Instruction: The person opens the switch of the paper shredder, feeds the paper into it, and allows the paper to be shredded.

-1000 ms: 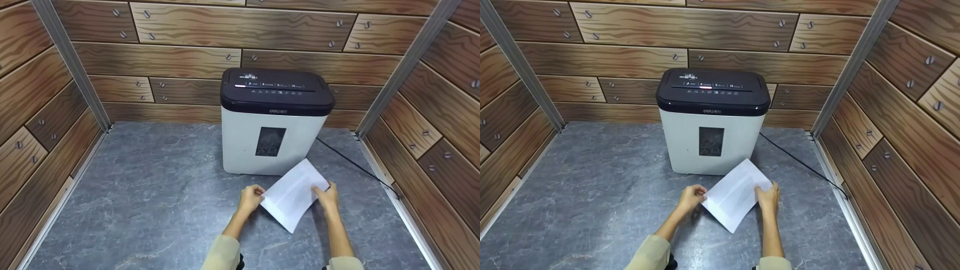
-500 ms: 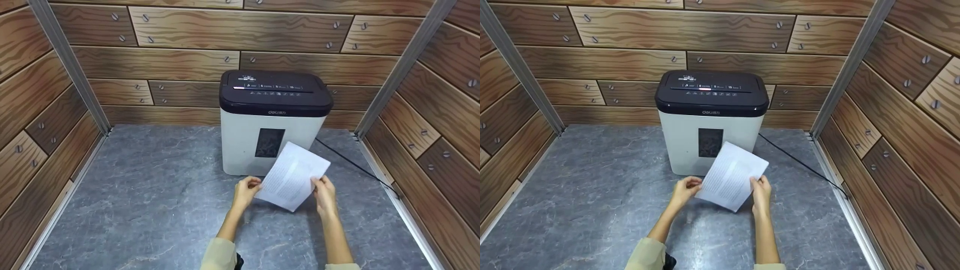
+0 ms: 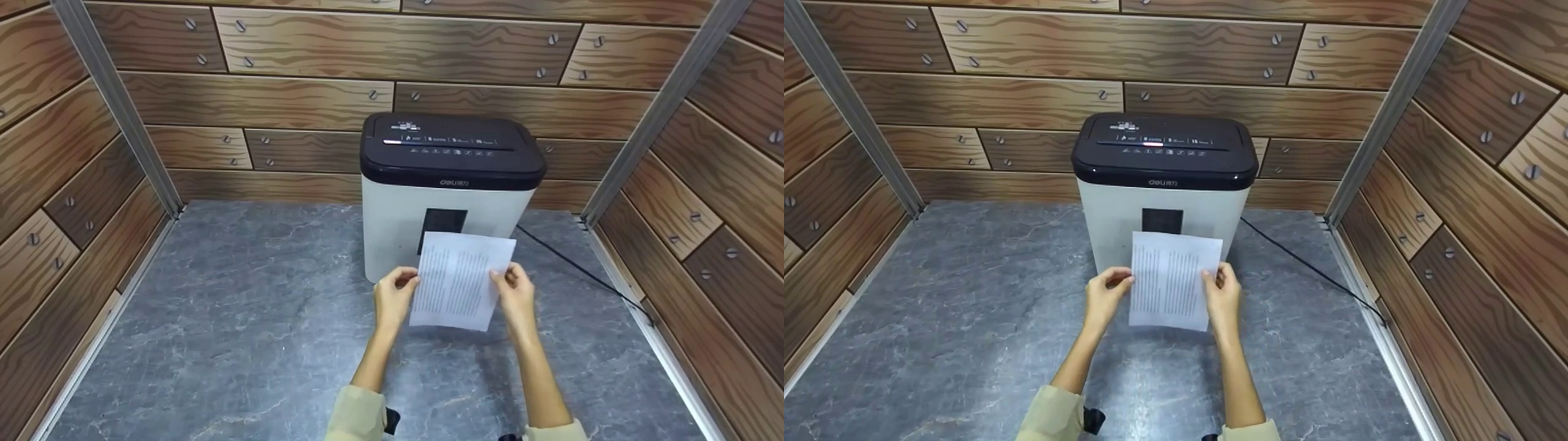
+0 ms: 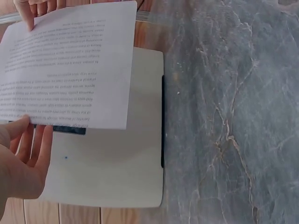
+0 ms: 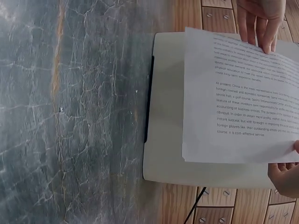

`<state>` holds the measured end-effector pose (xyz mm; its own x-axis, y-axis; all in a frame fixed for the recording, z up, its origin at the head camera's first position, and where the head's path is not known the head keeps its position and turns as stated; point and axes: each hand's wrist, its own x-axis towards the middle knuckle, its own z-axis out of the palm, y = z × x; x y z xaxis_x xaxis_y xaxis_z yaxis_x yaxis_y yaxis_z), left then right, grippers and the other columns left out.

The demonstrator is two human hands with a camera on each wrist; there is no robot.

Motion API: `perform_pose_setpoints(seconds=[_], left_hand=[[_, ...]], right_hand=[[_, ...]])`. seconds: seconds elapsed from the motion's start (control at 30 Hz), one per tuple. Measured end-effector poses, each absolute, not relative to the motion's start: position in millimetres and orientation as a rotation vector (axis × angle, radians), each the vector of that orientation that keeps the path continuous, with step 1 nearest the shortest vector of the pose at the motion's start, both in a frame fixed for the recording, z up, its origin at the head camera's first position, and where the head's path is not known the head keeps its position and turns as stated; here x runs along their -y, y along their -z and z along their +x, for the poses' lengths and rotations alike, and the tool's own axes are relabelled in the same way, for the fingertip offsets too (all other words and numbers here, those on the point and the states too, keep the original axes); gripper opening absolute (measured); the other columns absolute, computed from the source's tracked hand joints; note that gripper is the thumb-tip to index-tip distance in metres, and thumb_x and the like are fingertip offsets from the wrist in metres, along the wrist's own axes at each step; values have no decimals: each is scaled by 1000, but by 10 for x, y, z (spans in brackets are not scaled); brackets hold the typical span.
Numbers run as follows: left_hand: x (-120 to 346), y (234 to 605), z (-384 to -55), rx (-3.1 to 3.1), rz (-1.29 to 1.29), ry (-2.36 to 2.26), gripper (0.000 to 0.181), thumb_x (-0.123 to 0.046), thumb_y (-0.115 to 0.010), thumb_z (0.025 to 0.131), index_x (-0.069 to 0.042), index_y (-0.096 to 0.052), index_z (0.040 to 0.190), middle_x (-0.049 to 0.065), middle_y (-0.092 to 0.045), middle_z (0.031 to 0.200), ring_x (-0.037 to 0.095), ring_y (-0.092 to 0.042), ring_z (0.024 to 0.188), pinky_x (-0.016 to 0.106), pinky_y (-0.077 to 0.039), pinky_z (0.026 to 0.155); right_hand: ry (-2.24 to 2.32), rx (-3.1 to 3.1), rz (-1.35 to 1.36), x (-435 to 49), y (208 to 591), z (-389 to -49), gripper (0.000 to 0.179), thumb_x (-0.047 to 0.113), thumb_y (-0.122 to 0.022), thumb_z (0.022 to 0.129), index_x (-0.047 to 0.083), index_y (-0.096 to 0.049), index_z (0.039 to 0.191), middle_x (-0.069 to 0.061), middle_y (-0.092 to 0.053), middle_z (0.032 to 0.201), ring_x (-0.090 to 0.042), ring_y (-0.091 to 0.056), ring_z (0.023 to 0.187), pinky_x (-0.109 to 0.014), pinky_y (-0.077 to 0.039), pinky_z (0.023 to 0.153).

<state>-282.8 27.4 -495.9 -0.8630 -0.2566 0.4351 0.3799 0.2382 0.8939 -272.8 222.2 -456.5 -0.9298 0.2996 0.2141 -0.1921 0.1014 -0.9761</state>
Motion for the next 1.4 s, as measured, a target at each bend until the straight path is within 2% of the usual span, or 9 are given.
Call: perform_pose_setpoints(seconds=[0.17,0.33,0.5,0.93,1.03,1.27,1.4], left_hand=[[-240,4941,-2806,1986,-48,1643,6,0,-71,76,-3,-70,81,3,-68,75,13,-62,66,25,-51,60],[-225,4942,-2779,2005,-31,1608,5,-1,-71,76,-3,-70,80,3,-68,75,13,-63,66,25,-51,60],[-232,4952,-2766,2029,7,1600,4,-2,-71,77,-3,-70,80,1,-67,75,12,-63,67,24,-51,61],[-227,4756,-2722,1994,11,1598,4,-7,-69,81,-5,-70,84,2,-68,80,17,-64,77,30,-52,63],[-223,4703,-2707,1976,-6,1609,4,-7,-69,81,-5,-70,85,2,-67,81,18,-63,79,33,-52,66],[-210,4530,-2690,1931,-44,1597,3,-3,-69,80,-5,-70,82,3,-68,79,18,-64,79,34,-51,68],[-193,4393,-2678,1910,-79,1598,4,-2,-69,80,-6,-70,82,2,-68,80,17,-63,79,30,-51,70]], right_hand=[[-1528,2090,-34,-2197,4670,-2757,15,-4,-58,86,-10,-56,100,-17,-61,88,-13,-57,76,-16,-44,66],[-1247,2107,-14,-2168,4754,-2776,10,-3,-63,83,-6,-60,91,-16,-63,83,-26,-61,74,-24,-49,67],[-1203,2117,-29,-2154,4753,-2771,9,-1,-63,83,-6,-62,91,-17,-64,83,-28,-63,75,-35,-50,69],[-1200,2113,41,-2147,4559,-2748,7,0,-60,87,-5,-62,91,-17,-63,84,-29,-61,78,-41,-49,72],[-1185,2108,46,-2143,4504,-2743,7,0,-60,87,-5,-62,91,-16,-63,84,-29,-61,77,-38,-50,70],[-1236,2073,51,-2145,4318,-2716,6,-1,-60,86,-4,-62,91,-15,-64,83,-23,-60,75,-15,-46,62],[-1270,2030,62,-2143,4156,-2697,6,-1,-61,86,-5,-62,90,-14,-63,82,-18,-58,74,-13,-45,62]])
